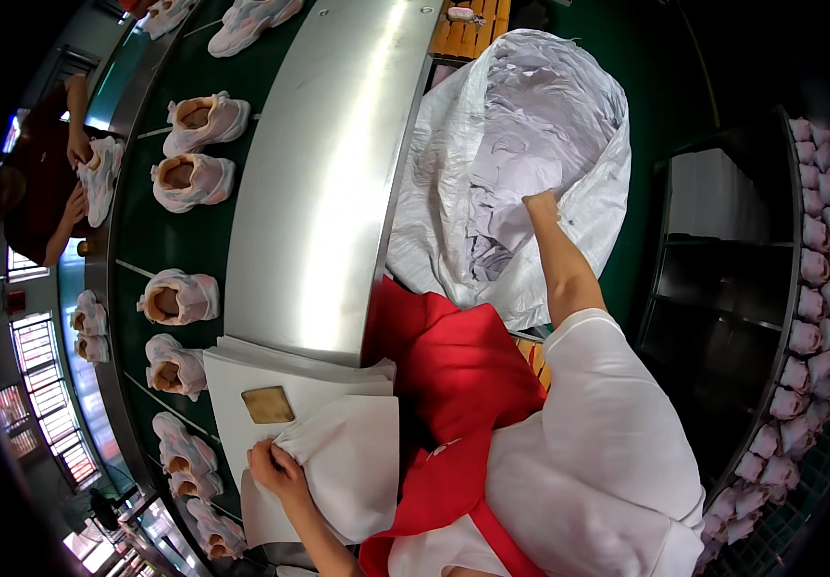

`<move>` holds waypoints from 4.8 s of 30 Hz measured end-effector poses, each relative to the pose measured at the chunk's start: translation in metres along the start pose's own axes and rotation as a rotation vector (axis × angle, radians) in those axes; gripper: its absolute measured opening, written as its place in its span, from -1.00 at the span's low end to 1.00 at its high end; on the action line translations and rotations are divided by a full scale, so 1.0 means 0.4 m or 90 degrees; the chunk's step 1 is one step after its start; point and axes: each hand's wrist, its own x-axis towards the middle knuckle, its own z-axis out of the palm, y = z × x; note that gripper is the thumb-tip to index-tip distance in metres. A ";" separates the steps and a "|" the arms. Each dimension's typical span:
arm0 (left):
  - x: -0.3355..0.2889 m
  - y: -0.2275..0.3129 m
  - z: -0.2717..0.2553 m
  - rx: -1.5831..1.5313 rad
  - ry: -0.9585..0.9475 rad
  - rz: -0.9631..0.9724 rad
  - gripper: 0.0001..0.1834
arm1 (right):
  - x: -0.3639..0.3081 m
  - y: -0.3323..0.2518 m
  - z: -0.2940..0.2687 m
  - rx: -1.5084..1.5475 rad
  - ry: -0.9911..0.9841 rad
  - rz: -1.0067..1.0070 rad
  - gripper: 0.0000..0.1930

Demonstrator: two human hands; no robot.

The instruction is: The person takes white tissue paper from a large sack, crumples it into a ball, and inserts it into the opening of white shoes moving along a conveyor belt. The person repeats this process for multiple shoes, ensuring each one is filled with the paper.

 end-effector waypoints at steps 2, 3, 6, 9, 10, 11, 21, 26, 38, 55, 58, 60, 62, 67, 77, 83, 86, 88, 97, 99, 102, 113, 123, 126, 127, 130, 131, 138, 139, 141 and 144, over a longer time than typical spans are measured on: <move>0.011 0.006 -0.002 0.012 -0.022 -0.008 -0.89 | -0.004 0.020 0.021 -0.121 -0.055 -0.122 -0.61; 0.015 0.005 -0.001 0.017 -0.030 -0.012 -0.88 | -0.027 0.012 0.043 -0.175 -0.029 -0.233 -0.74; 0.001 0.009 0.002 0.015 -0.020 -0.033 -0.86 | -0.161 0.005 0.035 -0.230 -0.076 -0.947 -0.79; -0.014 0.006 -0.004 0.025 -0.053 -0.073 -0.84 | -0.199 -0.016 -0.056 -0.191 -0.244 -0.928 -0.82; -0.016 0.006 -0.008 0.032 -0.059 -0.072 -0.84 | -0.128 0.000 -0.043 -0.187 -0.181 -0.853 -0.81; -0.014 0.006 -0.010 0.039 -0.062 -0.071 -0.83 | -0.056 0.004 -0.034 -0.182 -0.116 -0.779 -0.81; -0.005 0.026 -0.009 0.053 -0.074 -0.081 -0.82 | 0.168 -0.107 -0.055 -0.003 0.154 -0.532 -0.62; -0.019 0.013 -0.017 0.076 -0.091 -0.067 -0.83 | 0.121 -0.147 -0.068 0.009 0.193 -0.514 -0.46; -0.025 0.017 -0.014 0.065 -0.071 -0.091 -0.81 | 0.127 -0.110 -0.062 0.024 0.212 -0.562 -0.42; -0.039 0.007 -0.023 0.075 -0.080 -0.067 -0.81 | 0.103 -0.065 -0.054 -0.018 0.191 -0.607 -0.33; -0.046 0.014 -0.021 0.063 -0.067 -0.094 -0.79 | 0.125 -0.091 -0.076 -0.064 0.189 -0.520 -0.33; -0.044 0.012 -0.019 0.064 -0.065 -0.098 -0.78 | 0.164 -0.090 -0.079 -0.144 0.188 -0.520 -0.34; -0.045 0.005 -0.022 0.063 -0.069 -0.094 -0.79 | 0.171 -0.090 -0.079 -0.249 0.189 -0.538 -0.36; -0.048 0.020 -0.025 0.066 -0.056 -0.075 -0.82 | 0.121 -0.060 -0.068 -0.425 0.211 -0.666 -0.48; -0.056 0.018 -0.034 0.052 -0.038 -0.061 -0.85 | 0.038 -0.050 -0.138 0.068 0.073 -0.781 -0.76; -0.060 -0.004 -0.041 0.042 -0.008 -0.034 -0.89 | 0.087 0.160 -0.158 -0.284 0.053 -0.578 -0.55; -0.089 -0.018 -0.047 0.043 -0.036 -0.043 -0.87 | -0.042 0.089 -0.275 0.056 0.152 -0.512 -0.58; -0.077 -0.015 -0.057 0.031 -0.032 -0.026 -0.89 | -0.183 0.011 -0.379 0.120 0.202 -0.558 -0.61; -0.066 0.095 -0.199 -0.019 0.110 0.249 -0.85 | -0.976 -0.349 -0.614 0.246 -0.221 -1.012 -0.73; -0.045 0.169 -0.255 0.018 0.184 0.296 -0.84 | -1.205 -0.345 -0.595 0.075 -0.354 -1.149 -0.73; -0.026 0.214 -0.341 0.033 0.264 0.230 -0.90 | -1.461 -0.305 -0.551 -0.124 -0.720 -1.288 -0.76; -0.167 0.050 -0.502 0.133 0.434 -0.113 -0.92 | -1.623 -0.436 -0.530 0.289 -0.848 -1.185 -0.70; -0.175 0.099 -0.492 -0.415 0.450 -0.085 -0.51 | -1.721 -0.143 -0.407 0.153 -0.683 -1.481 0.12; -0.170 0.089 -0.474 -0.772 0.450 -0.089 -0.35 | -1.735 -0.139 -0.340 0.107 -1.162 -1.163 0.06; -0.166 0.080 -0.470 -0.876 0.451 -0.089 -0.32 | -1.735 -0.135 -0.318 0.093 -1.179 -1.155 0.00; -0.159 0.062 -0.477 -0.780 0.453 -0.226 -0.22 | -1.732 -0.146 -0.307 -0.014 -1.161 -1.043 -0.22; -0.156 0.055 -0.482 -0.692 0.455 -0.278 -0.19 | -1.734 -0.159 -0.308 -0.052 -1.141 -0.992 -0.30; -0.205 0.039 -0.425 -0.510 -0.109 -0.465 0.17 | -1.742 -0.211 -0.349 0.198 -0.984 -1.006 -0.56; -0.216 0.032 -0.417 -0.451 -0.066 -0.427 0.17 | -1.741 -0.215 -0.355 0.160 -1.048 -0.965 -0.57; -0.245 0.014 -0.400 -0.335 0.016 -0.351 0.19 | -1.738 -0.222 -0.385 0.222 -0.907 -1.079 -0.59; -0.303 -0.038 -0.388 -0.516 0.324 -0.368 0.03 | -1.719 -0.225 -0.462 0.453 -0.519 -1.545 -0.60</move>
